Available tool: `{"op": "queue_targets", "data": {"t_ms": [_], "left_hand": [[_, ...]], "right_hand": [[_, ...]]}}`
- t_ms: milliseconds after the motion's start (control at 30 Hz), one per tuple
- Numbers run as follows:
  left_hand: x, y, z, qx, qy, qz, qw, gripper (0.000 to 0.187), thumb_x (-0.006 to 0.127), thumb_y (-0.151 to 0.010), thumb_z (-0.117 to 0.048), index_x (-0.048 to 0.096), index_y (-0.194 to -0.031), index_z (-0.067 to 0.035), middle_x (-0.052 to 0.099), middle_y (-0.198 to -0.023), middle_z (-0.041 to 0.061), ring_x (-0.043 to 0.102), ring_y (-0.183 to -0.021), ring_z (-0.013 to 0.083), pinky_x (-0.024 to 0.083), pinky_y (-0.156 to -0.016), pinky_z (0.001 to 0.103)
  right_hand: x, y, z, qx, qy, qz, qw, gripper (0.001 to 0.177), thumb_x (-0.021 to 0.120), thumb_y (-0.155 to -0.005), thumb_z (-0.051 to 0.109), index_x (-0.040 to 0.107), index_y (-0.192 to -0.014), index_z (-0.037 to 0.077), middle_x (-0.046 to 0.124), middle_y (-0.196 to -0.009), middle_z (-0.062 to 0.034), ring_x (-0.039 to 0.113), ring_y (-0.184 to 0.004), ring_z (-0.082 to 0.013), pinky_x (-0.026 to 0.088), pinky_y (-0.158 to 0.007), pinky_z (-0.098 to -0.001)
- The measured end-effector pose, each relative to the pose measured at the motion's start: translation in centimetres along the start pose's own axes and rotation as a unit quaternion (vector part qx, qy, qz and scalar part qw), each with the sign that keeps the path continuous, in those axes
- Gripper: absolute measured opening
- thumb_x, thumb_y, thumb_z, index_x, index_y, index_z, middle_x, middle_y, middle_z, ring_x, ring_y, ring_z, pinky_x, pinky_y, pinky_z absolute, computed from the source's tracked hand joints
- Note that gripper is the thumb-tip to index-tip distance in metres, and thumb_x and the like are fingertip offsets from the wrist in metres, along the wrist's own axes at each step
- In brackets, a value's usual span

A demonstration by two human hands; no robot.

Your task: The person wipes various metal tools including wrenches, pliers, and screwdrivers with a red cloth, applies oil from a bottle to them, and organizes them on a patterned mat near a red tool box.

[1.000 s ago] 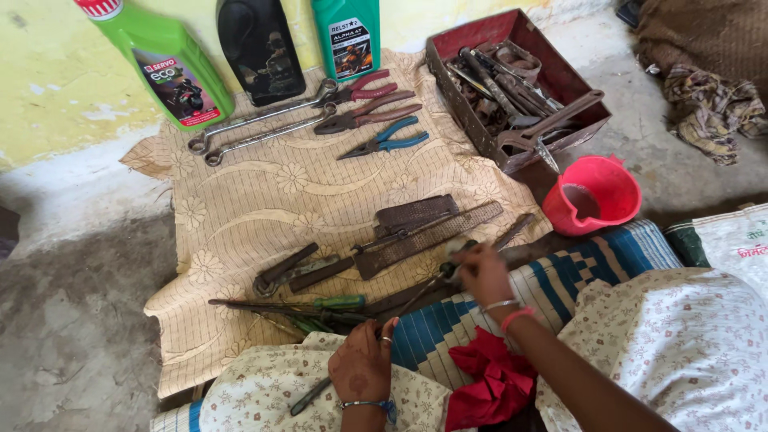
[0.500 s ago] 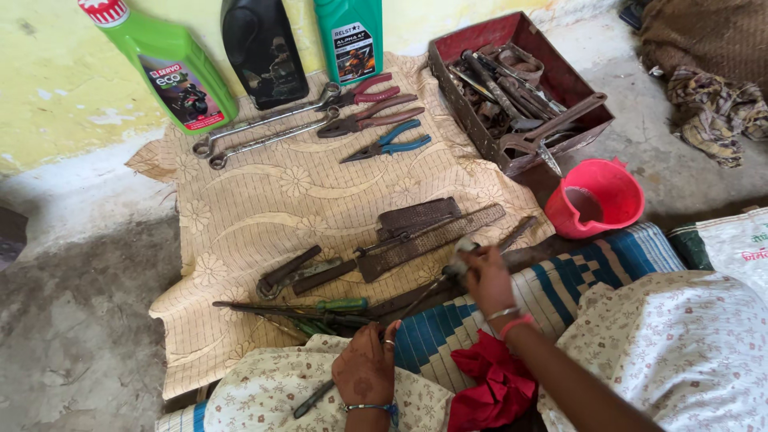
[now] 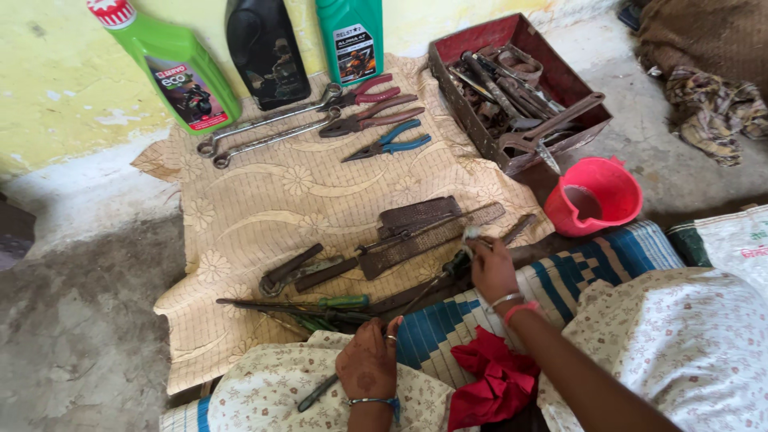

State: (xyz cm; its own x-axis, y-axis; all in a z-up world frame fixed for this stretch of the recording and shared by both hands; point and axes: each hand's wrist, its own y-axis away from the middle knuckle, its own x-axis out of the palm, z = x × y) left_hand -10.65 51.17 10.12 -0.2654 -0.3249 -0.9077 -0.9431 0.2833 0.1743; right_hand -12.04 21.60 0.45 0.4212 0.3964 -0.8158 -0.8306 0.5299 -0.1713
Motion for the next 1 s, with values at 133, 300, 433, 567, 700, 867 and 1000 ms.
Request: {"op": "queue_targets", "data": {"t_ms": [133, 300, 433, 567, 700, 867, 1000], "left_hand": [[2.0, -0.1, 1.0, 0.014, 0.017, -0.033, 0.999, 0.033, 0.055, -0.098, -0.044, 0.062, -0.111, -0.014, 0.068, -0.111, 0.007, 0.069, -0.092, 0.0283, 0.057, -0.074, 0.042], [2.7, -0.3, 1.3, -0.017, -0.011, 0.068, 0.997, 0.034, 0.050, -0.103, -0.041, 0.055, -0.127, -0.017, 0.064, -0.124, 0.005, 0.068, -0.102, 0.0262, 0.057, -0.083, 0.041], [3.1, -0.2, 1.6, -0.007, -0.023, 0.048, 0.999, 0.041, 0.055, -0.098, -0.043, 0.055, -0.131, -0.018, 0.063, -0.129, 0.005, 0.067, -0.103, 0.0282, 0.056, -0.083, 0.044], [2.3, -0.4, 1.0, 0.065, 0.007, -0.093, 0.994, 0.047, 0.061, -0.089, -0.039, 0.061, -0.127, -0.012, 0.067, -0.123, 0.011, 0.069, -0.099, 0.0333, 0.057, -0.072, 0.044], [-0.4, 0.2, 0.1, -0.041, -0.024, 0.074, 0.996, 0.040, 0.053, -0.104, -0.053, 0.063, -0.109, -0.015, 0.069, -0.110, 0.005, 0.070, -0.096, 0.0268, 0.056, -0.080, 0.041], [-0.7, 0.1, -0.4, 0.008, -0.005, 0.001, 1.000, 0.030, 0.061, -0.097, -0.043, 0.064, -0.101, -0.014, 0.069, -0.104, 0.006, 0.070, -0.091, 0.0290, 0.055, -0.075, 0.043], [-0.7, 0.0, -0.6, 0.003, -0.007, 0.018, 1.000, 0.029, 0.062, -0.094, -0.041, 0.064, -0.102, -0.013, 0.069, -0.104, 0.007, 0.070, -0.093, 0.0287, 0.056, -0.075, 0.042]], "right_hand": [[-0.3, 3.0, 4.6, -0.036, 0.005, -0.034, 0.999, 0.037, 0.070, -0.079, -0.002, 0.077, -0.114, 0.009, 0.065, -0.116, -0.0163, 0.065, -0.106, -0.0339, 0.056, -0.094, -0.0412], [-1.6, 3.0, 5.1, 0.114, -0.244, 0.095, 0.958, 0.028, 0.068, -0.087, 0.003, 0.077, -0.113, 0.009, 0.070, -0.111, -0.0185, 0.074, -0.094, -0.0245, 0.063, -0.086, -0.0372], [-2.6, -0.6, 3.9, 0.123, -0.147, 0.028, 0.981, 0.038, 0.059, -0.087, -0.002, 0.073, -0.120, 0.011, 0.065, -0.130, -0.0096, 0.073, -0.096, -0.0194, 0.059, -0.089, -0.0344], [-1.1, 1.6, 6.9, -0.054, 0.209, 0.065, 0.974, 0.040, 0.065, -0.082, 0.002, 0.072, -0.121, 0.010, 0.064, -0.121, -0.0139, 0.066, -0.101, -0.0314, 0.058, -0.090, -0.0413], [-2.5, 3.6, 7.3, -0.045, 0.100, 0.079, 0.991, 0.048, 0.064, -0.082, 0.001, 0.067, -0.130, 0.008, 0.064, -0.118, -0.0176, 0.066, -0.098, -0.0346, 0.059, -0.083, -0.0421], [-3.4, -1.3, 1.8, 0.162, -0.167, 0.242, 0.942, 0.031, 0.061, -0.098, 0.011, 0.078, -0.124, 0.015, 0.080, -0.109, -0.0199, 0.076, -0.083, -0.0275, 0.066, -0.076, -0.0385], [-3.0, -1.3, 1.9, -0.009, 0.023, 0.061, 0.998, 0.041, 0.065, -0.091, 0.003, 0.070, -0.130, 0.015, 0.066, -0.120, -0.0132, 0.072, -0.084, -0.0239, 0.063, -0.072, -0.0343]]}}
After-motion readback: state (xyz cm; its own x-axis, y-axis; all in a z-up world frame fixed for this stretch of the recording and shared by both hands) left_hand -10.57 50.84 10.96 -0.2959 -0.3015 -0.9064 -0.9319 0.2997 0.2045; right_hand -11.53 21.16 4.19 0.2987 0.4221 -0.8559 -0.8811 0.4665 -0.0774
